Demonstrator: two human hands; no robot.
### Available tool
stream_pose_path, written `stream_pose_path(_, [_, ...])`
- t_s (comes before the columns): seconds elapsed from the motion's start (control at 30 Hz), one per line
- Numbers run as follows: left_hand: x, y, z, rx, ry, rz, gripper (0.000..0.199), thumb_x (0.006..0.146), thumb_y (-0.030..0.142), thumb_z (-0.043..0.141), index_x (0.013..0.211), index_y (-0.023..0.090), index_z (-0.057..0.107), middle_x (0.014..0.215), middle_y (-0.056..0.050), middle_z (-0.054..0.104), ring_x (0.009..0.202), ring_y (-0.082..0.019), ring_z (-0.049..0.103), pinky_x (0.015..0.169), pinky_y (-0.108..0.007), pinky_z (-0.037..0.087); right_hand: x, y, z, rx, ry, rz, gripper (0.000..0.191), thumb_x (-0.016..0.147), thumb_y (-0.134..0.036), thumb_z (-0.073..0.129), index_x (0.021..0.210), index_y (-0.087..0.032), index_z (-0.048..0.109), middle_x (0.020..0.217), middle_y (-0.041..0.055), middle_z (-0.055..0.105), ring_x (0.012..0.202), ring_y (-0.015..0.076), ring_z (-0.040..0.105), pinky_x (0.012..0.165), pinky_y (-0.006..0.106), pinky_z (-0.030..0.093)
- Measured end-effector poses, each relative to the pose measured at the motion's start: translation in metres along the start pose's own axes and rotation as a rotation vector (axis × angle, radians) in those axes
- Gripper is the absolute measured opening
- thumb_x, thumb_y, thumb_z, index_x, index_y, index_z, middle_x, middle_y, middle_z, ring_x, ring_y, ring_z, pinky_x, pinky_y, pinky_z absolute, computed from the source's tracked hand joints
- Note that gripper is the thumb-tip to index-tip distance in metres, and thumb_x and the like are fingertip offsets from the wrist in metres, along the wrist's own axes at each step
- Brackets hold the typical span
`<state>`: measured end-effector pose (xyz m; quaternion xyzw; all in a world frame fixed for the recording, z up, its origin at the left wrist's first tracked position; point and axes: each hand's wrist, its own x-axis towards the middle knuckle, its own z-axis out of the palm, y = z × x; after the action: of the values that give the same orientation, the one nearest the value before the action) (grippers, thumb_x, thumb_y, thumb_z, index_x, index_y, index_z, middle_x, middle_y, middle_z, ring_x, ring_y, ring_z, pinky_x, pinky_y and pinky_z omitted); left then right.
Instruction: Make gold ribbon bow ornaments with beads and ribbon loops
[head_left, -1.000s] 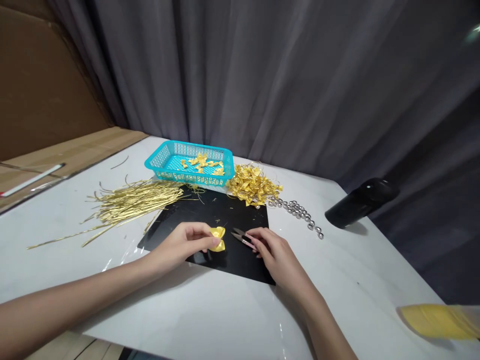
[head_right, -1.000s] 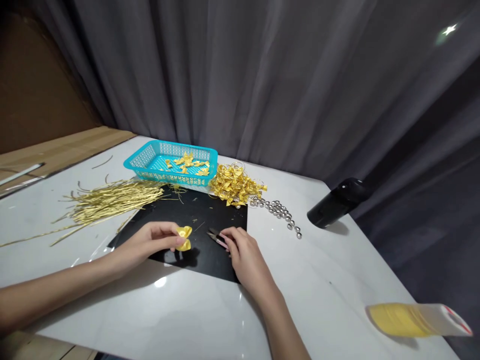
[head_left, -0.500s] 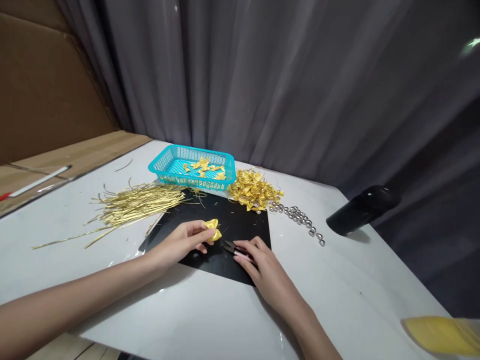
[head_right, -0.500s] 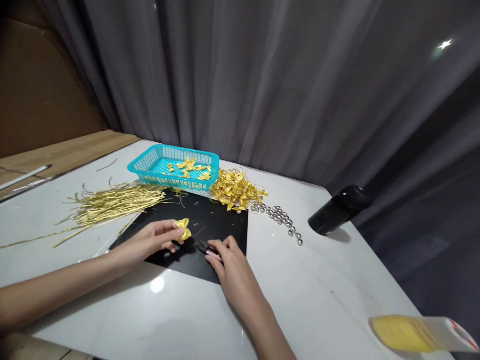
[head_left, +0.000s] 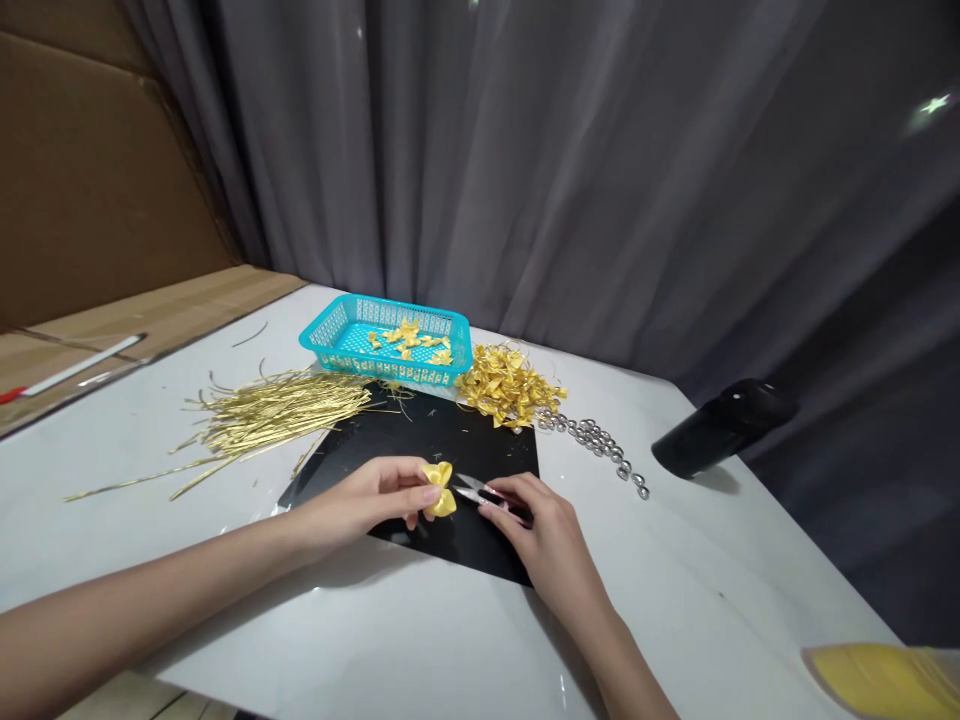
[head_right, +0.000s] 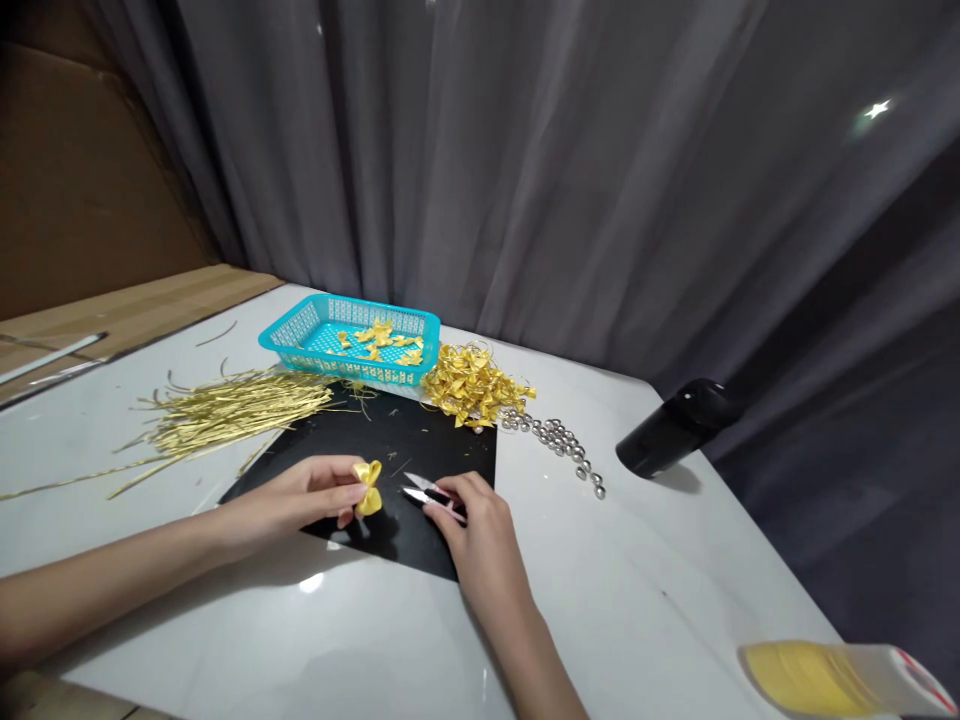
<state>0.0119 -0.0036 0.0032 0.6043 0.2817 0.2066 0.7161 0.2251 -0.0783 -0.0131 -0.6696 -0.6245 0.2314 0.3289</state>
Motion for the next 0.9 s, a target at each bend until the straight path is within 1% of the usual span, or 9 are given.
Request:
stream_pose_path(0.07, [0.001, -0.003, -0.002, -0.007, 0.014, 0.028, 0.033, 0.082, 0.047, 0.066, 0.078, 0.014, 0.062, 0.071, 0.002, 0.055, 0.063, -0.01, 0.044, 0.06, -0.022, 0.033, -0.001, -0.004, -0.004, 0.185, 0.075, 0.032, 0.016, 0.082, -0.031, 0.067, 0.093, -0.02, 0.07, 0.093, 0.0058, 0.07, 0.087, 0.0225, 0.066, 0.077, 0.032, 0.05])
stream_pose_path(0.17, [0.001, -0.007, -0.003, -0.063, 0.021, 0.073, 0.033, 0.081, 0.047, 0.067, 0.081, 0.015, 0.064, 0.072, 0.001, 0.054, 0.065, -0.011, 0.044, 0.062, -0.023, 0.032, -0.004, -0.013, -0.006, 0.535, 0.181, 0.127, 0.027, 0.072, -0.04, 0.076, 0.091, -0.021, 0.072, 0.095, 0.0053, 0.074, 0.091, 0.0235, 0.068, 0.082, 0.032, 0.053])
stream_pose_path(0.23, [0.001, -0.007, -0.002, -0.132, 0.005, 0.094, 0.033, 0.079, 0.047, 0.07, 0.079, 0.015, 0.064, 0.071, 0.001, 0.054, 0.066, -0.012, 0.043, 0.064, -0.023, 0.032, -0.005, -0.019, -0.006, 0.679, 0.211, 0.189, 0.031, 0.066, -0.042, 0.08, 0.088, -0.021, 0.073, 0.089, 0.0049, 0.075, 0.086, 0.023, 0.07, 0.082, 0.032, 0.054])
stream_pose_path(0.27, [0.001, -0.006, -0.001, -0.169, -0.006, 0.104, 0.033, 0.078, 0.047, 0.071, 0.078, 0.015, 0.064, 0.07, 0.002, 0.053, 0.065, -0.011, 0.043, 0.064, -0.023, 0.032, -0.006, -0.022, -0.006, 0.718, 0.206, 0.214, 0.032, 0.064, -0.042, 0.081, 0.087, -0.021, 0.074, 0.086, 0.0048, 0.076, 0.083, 0.0225, 0.07, 0.081, 0.032, 0.055])
stream_pose_path(0.33, [0.001, -0.004, 0.001, -0.229, -0.026, 0.113, 0.033, 0.076, 0.047, 0.073, 0.076, 0.015, 0.064, 0.068, 0.002, 0.052, 0.064, -0.011, 0.041, 0.063, -0.022, 0.032, -0.008, -0.025, -0.004, 0.761, 0.165, 0.229, 0.031, 0.062, -0.041, 0.082, 0.084, -0.021, 0.075, 0.084, 0.0047, 0.076, 0.082, 0.0216, 0.07, 0.081, 0.031, 0.055])
stream_pose_path(0.43, [0.0, -0.002, 0.003, -0.279, -0.037, 0.122, 0.032, 0.075, 0.045, 0.075, 0.077, 0.015, 0.065, 0.069, 0.002, 0.053, 0.064, -0.01, 0.042, 0.063, -0.021, 0.033, -0.011, -0.029, -0.002, 0.764, 0.106, 0.172, 0.024, 0.065, -0.037, 0.082, 0.083, -0.022, 0.075, 0.089, 0.0039, 0.075, 0.088, 0.0205, 0.07, 0.083, 0.028, 0.055])
stream_pose_path(0.57, [-0.001, -0.004, 0.002, -0.266, -0.008, 0.125, 0.031, 0.075, 0.044, 0.076, 0.078, 0.015, 0.066, 0.071, 0.002, 0.056, 0.066, -0.01, 0.045, 0.064, -0.02, 0.035, -0.015, -0.031, -0.002, 0.682, 0.089, 0.1, 0.018, 0.068, -0.035, 0.08, 0.082, -0.023, 0.076, 0.085, 0.0028, 0.074, 0.083, 0.0184, 0.069, 0.075, 0.025, 0.055])
stream_pose_path(0.7, [-0.002, -0.005, 0.0, -0.239, 0.012, 0.128, 0.028, 0.077, 0.041, 0.075, 0.077, 0.015, 0.065, 0.072, 0.001, 0.059, 0.069, -0.01, 0.049, 0.067, -0.02, 0.037, -0.016, -0.032, -0.001, 0.675, 0.051, 0.108, 0.019, 0.068, -0.035, 0.081, 0.08, -0.021, 0.076, 0.079, 0.0034, 0.073, 0.078, 0.0187, 0.069, 0.071, 0.025, 0.055])
stream_pose_path(0.9, [-0.003, -0.005, -0.001, -0.236, 0.025, 0.146, 0.023, 0.079, 0.036, 0.073, 0.077, 0.015, 0.063, 0.073, 0.002, 0.062, 0.07, -0.011, 0.052, 0.068, -0.021, 0.039, -0.017, -0.034, 0.001, 0.743, -0.044, 0.158, 0.022, 0.066, -0.037, 0.082, 0.076, -0.019, 0.076, 0.078, 0.0046, 0.074, 0.077, 0.0199, 0.069, 0.071, 0.027, 0.056])
